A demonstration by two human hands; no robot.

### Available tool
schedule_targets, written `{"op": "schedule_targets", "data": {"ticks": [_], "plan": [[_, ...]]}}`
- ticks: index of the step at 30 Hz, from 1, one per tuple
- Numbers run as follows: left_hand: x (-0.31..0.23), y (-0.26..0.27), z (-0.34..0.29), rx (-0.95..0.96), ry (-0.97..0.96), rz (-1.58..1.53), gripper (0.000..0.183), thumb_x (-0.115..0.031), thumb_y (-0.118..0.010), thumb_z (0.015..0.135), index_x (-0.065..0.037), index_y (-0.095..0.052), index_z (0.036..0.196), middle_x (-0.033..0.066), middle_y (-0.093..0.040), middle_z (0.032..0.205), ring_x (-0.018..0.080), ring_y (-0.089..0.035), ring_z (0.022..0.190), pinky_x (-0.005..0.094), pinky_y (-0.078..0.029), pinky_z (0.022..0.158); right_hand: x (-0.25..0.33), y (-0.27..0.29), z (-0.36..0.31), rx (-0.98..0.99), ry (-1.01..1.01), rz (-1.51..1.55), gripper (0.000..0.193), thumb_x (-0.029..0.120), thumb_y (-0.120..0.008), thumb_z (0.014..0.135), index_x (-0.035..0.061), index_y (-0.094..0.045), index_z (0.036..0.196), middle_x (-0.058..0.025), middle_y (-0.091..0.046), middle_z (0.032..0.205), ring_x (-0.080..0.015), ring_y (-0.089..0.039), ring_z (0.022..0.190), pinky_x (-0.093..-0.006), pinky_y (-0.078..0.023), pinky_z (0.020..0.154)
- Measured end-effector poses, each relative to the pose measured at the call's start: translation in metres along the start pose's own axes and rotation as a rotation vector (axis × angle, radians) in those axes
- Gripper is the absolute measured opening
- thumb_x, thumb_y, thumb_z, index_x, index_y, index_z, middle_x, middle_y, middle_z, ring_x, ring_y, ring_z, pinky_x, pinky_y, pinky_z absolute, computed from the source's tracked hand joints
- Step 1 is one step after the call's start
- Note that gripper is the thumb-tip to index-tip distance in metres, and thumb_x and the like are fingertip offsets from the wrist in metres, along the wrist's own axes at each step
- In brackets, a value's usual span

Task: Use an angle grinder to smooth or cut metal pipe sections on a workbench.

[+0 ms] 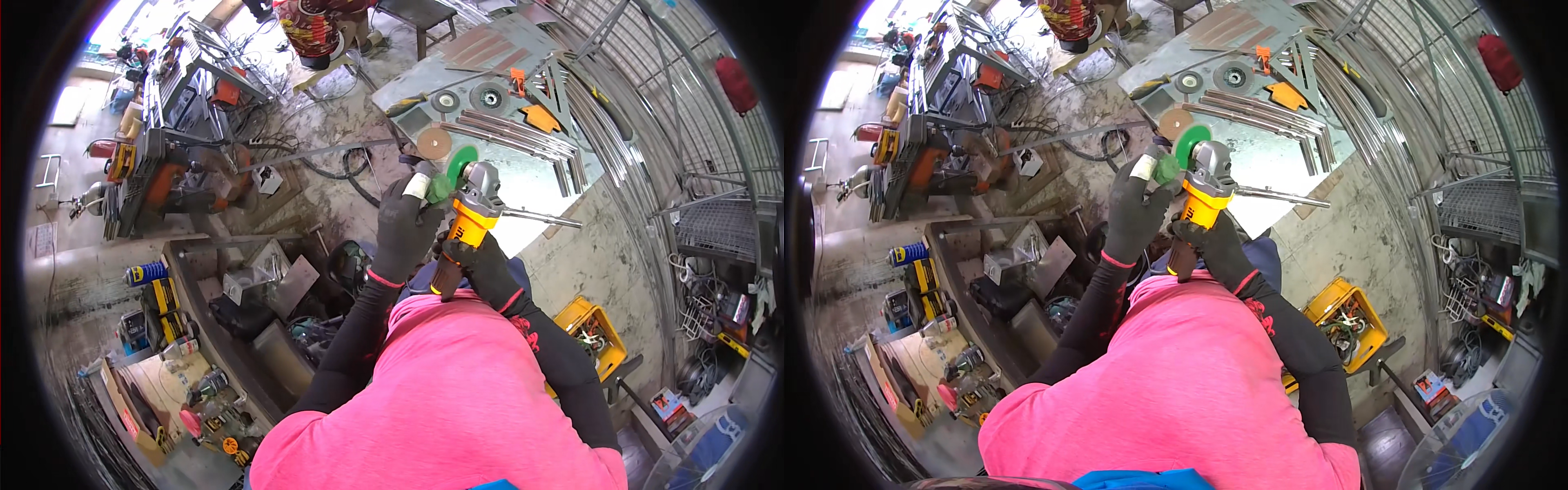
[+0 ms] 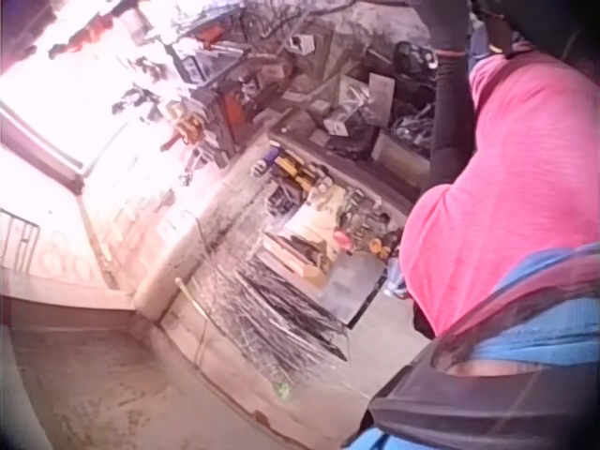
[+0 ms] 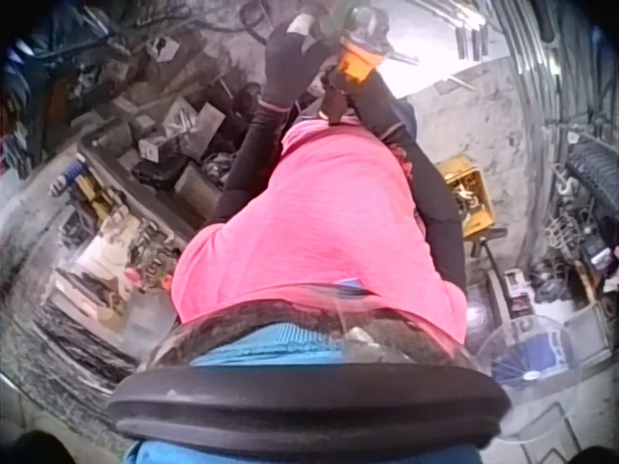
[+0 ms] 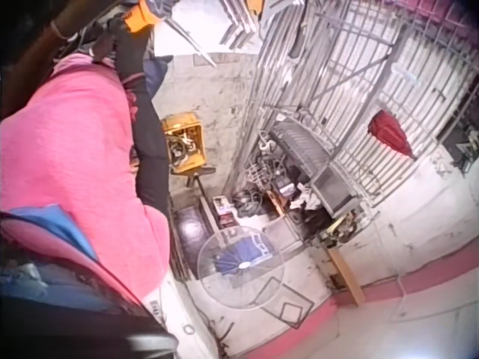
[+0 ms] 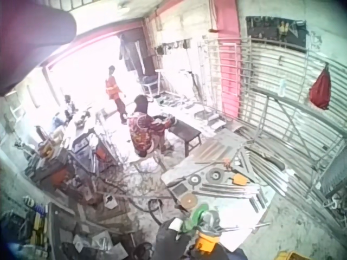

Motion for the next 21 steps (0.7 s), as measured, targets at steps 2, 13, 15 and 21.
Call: {"op": "schedule_targets", "data": {"ticks": [2,13,15,21], "plan": [[-0.001,-0.002,0.006,-0.016,0.001,0.0,0.058,-0.012,-0.084,0.091,0.001,-0.069,0.146,0.0239,-0.075,0.131,0.0416,-0.074,0.116,0.0478,-0.059,0.1,0.001,0.002,0.001,-0.012,-0.007,0.0,0.049,0.03,-0.086,0.099,0.0004,-0.067,0.133,-0.0103,-0.078,0.116,-0.0225,-0.078,0.104,-0.0385,-0.065,0.094],[0.014,-0.02,0.03,0.108,0.156,-0.311,0.043,-0.022,-0.067,0.114,0.004,-0.066,0.15,0.0159,-0.077,0.107,0.02,-0.068,0.095,0.0385,-0.057,0.085,0.011,0.005,-0.003,-0.05,0.052,0.018,0.046,0.031,-0.086,0.097,0.0057,-0.066,0.131,-0.0064,-0.078,0.113,-0.0188,-0.077,0.101,-0.0354,-0.062,0.087],[0.017,-0.024,0.031,0.151,0.157,-0.327,0.042,-0.018,-0.065,0.114,0.004,-0.065,0.15,0.0141,-0.077,0.107,0.0171,-0.068,0.095,0.0372,-0.056,0.082,0.011,0.005,-0.003,-0.057,0.049,-0.005,0.046,0.03,-0.086,0.098,0.0059,-0.066,0.131,-0.0058,-0.078,0.113,-0.0184,-0.077,0.101,-0.035,-0.061,0.086],[0.057,-0.068,0.045,0.334,0.347,-0.214,0.041,-0.018,-0.069,0.11,0.0,-0.068,0.146,0.0118,-0.076,0.102,0.0112,-0.069,0.091,0.0334,-0.056,0.079,0.008,0.018,-0.009,-0.163,0.099,0.128,0.039,0.023,-0.089,0.095,0.0057,-0.07,0.125,-0.0011,-0.076,0.105,-0.0128,-0.073,0.09,-0.0314,-0.06,0.08]]}}
Point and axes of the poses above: each hand's wrist, its own z-axis towards the middle knuckle, its own y-axis out of the back of the hand, x = y × z, the point moved 8 cm from there along z, towards the middle knuckle
